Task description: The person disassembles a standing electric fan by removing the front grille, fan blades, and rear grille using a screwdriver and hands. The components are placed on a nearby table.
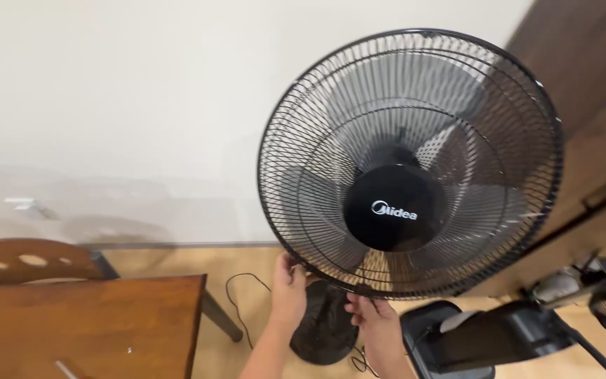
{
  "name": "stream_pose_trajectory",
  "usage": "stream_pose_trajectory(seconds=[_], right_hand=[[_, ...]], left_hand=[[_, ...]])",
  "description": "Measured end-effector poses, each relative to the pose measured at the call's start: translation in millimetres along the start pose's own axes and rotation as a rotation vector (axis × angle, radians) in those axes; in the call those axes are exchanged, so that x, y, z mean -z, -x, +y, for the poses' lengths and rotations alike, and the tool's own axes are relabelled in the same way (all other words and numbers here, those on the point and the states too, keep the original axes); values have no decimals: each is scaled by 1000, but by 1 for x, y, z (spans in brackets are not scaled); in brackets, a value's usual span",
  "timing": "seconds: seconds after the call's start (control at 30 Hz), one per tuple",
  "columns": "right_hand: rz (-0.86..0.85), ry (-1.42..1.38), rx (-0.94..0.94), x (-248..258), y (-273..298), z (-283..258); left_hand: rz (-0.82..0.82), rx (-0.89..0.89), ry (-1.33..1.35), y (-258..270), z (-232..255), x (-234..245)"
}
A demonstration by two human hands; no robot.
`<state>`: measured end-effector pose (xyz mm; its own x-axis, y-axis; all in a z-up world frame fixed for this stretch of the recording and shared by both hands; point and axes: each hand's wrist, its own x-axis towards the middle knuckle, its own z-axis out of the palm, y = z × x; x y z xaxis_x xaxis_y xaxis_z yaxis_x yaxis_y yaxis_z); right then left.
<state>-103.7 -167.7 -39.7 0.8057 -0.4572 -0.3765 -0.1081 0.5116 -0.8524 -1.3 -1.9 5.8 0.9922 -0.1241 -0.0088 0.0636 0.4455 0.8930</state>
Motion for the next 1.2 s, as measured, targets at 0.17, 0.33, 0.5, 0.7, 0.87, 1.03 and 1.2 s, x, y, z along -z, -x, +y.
stream_pose_trajectory(seconds=[0.17,0.33,0.5,0.7,0.87,1.03,1.2], right_hand=[[-37,-60,-49,-1,7,-12],[-88,-77,-119,10,3,-20],[-38,18,-71,25,-2,-18],[-3,139,-21,32,-7,-25],[-105,142,-73,25,-19,-31],[-228,-148,-241,18,-38,-27],[-476,-297,-588,47,-93,-28]], left_hand=[[-32,170,172,15,3,-14],[-195,303,244,35,-14,-48],[-178,258,197,42,-36,-56],[-127,328,91,42,-59,-63],[-81,324,68,40,-71,-57],[-124,332,-80,39,-55,-60],[-196,435,-84,40,-30,-67]])
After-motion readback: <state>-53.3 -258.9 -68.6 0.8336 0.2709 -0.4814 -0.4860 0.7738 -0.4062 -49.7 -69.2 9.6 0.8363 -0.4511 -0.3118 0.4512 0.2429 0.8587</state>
